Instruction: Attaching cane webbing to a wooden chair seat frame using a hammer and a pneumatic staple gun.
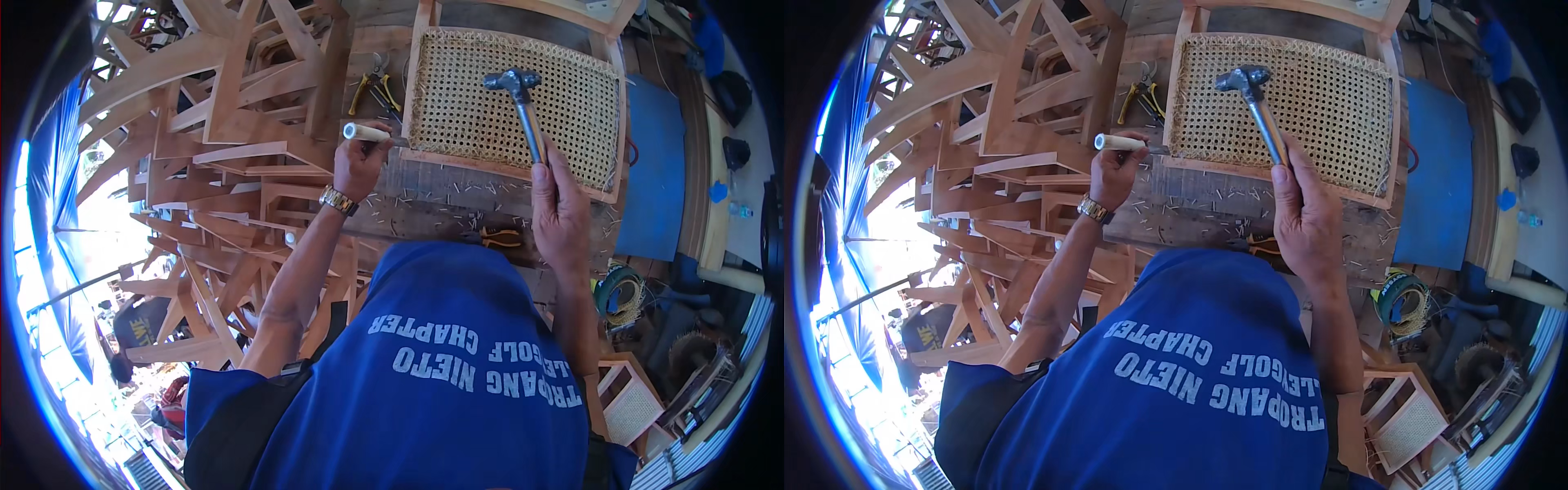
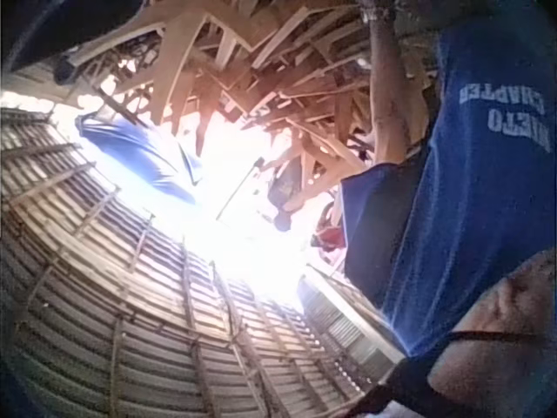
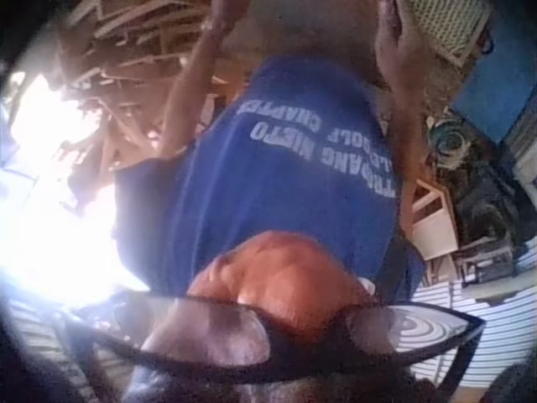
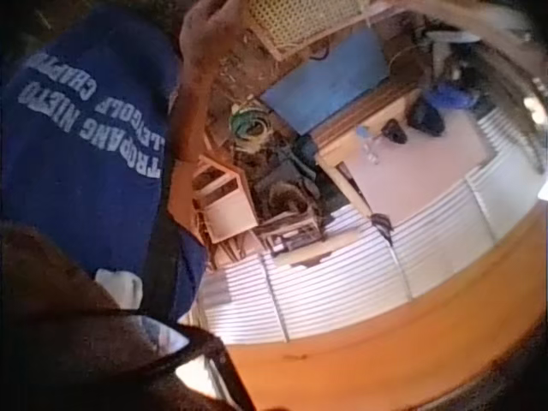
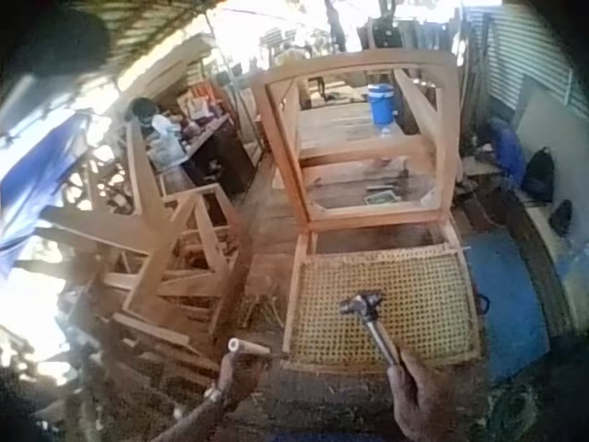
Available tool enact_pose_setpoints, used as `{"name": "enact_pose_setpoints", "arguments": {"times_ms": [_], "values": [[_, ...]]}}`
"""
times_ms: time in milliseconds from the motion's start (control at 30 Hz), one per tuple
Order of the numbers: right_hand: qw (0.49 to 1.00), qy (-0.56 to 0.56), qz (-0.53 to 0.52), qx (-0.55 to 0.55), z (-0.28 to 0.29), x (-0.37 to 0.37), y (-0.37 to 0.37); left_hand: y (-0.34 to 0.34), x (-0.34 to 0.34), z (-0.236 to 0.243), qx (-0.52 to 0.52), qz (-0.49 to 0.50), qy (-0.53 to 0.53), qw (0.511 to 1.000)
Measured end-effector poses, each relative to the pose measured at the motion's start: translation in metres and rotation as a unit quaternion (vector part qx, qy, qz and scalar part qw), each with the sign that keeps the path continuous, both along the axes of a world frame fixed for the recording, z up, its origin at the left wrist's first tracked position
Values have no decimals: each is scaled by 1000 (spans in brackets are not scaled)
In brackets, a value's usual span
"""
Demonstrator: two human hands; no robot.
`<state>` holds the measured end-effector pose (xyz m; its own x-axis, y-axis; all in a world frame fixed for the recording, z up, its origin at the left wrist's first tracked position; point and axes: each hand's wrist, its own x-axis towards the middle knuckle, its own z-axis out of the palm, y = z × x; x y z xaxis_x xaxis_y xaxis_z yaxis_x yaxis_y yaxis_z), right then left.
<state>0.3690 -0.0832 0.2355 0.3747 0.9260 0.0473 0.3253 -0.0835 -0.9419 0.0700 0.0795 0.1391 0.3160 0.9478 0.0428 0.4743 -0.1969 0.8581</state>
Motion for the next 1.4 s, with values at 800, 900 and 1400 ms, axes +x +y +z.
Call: {"name": "enact_pose_setpoints", "arguments": {"times_ms": [800,900,1400], "values": [[999,4,17,31,5,-10,0,20,21,8,132,-118,102,979],[1000,4,25,17,7,-11,2,23,21,5,85,-75,82,990],[999,11,50,5,8,-16,-7,17,26,1,56,70,116,989]]}}
